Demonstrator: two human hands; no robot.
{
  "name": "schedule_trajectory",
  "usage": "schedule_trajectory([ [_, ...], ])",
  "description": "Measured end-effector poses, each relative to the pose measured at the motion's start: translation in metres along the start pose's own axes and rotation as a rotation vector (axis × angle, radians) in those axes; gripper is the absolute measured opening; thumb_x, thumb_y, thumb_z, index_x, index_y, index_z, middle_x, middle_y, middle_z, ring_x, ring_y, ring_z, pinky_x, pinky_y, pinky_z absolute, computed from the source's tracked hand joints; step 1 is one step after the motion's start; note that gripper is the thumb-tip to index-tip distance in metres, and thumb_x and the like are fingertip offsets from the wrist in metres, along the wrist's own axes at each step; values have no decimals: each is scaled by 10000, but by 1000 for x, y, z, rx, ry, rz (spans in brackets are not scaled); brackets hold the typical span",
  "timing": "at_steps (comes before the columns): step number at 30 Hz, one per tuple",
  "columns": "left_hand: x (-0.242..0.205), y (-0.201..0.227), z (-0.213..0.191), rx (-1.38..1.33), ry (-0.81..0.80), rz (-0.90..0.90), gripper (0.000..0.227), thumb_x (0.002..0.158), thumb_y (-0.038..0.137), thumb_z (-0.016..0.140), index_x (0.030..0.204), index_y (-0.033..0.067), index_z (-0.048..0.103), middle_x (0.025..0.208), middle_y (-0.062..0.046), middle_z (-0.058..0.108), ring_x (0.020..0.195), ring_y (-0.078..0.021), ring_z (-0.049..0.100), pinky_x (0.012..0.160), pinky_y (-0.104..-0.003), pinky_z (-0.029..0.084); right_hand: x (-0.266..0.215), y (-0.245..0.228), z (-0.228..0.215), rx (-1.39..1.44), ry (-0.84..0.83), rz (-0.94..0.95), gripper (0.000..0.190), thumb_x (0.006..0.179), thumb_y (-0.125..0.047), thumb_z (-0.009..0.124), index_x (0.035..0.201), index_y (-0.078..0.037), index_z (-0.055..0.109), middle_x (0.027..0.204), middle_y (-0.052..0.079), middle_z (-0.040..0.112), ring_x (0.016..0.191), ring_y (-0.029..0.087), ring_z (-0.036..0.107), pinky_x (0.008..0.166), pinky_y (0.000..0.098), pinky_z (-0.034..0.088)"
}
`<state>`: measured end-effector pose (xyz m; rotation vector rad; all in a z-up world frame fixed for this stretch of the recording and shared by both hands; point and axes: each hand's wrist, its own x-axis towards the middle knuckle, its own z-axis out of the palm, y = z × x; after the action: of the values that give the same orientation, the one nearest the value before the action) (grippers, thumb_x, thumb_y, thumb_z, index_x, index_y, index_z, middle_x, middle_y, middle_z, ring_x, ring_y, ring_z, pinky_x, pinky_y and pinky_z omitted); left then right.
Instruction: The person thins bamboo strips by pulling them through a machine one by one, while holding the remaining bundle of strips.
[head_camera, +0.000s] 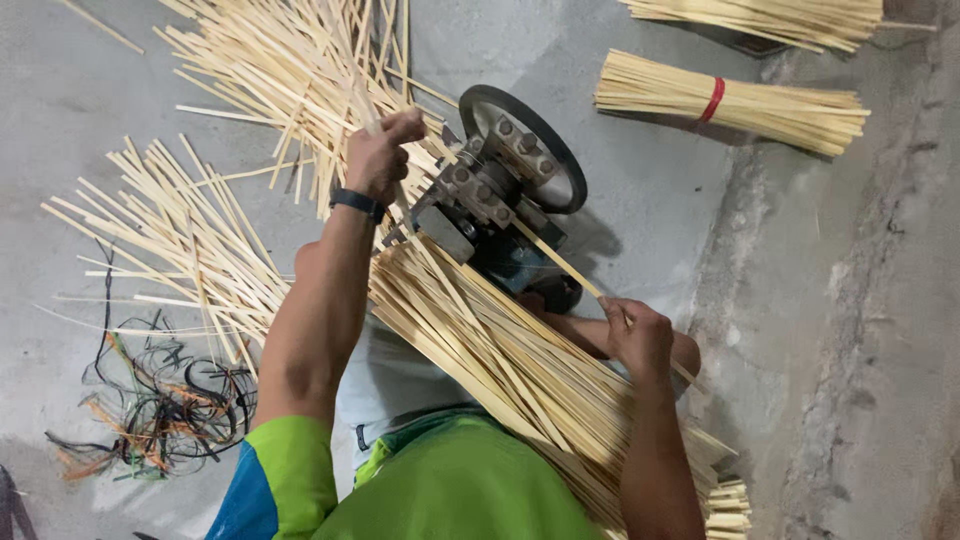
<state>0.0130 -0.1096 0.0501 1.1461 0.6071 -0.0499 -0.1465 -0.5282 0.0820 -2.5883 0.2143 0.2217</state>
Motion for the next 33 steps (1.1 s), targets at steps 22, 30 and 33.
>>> schedule_trajectory([
  [22, 35, 18, -23, -480, -2, 342, 370, 956, 313, 777, 1170, 17, 715, 909, -77, 739, 727, -121, 696, 600, -249, 556, -51, -1, 3, 339, -288, 59, 159, 858, -141, 748, 914, 7, 766, 817, 115, 747, 702, 207, 695, 635, 333, 549],
  [30, 9, 29, -35, -568, -115, 176, 393, 978, 413, 704, 1153, 64, 660, 628, 45, 561, 461, -51, 457, 404, -216, 342, -43, 45, -33, 139, -206, -111, 243, 866, -293, 765, 920, -59, 800, 902, 111, 756, 701, 209, 702, 653, 356, 612],
  [33, 5, 27, -35, -500, -120, 227, 429, 962, 448, 692, 1115, 47, 690, 602, 53, 537, 445, -51, 453, 389, -226, 351, -51, 92, -54, 83, -202, 517, 290, 966, -337, 709, 1083, -88, 802, 963, 93, 762, 684, 235, 693, 635, 414, 568],
])
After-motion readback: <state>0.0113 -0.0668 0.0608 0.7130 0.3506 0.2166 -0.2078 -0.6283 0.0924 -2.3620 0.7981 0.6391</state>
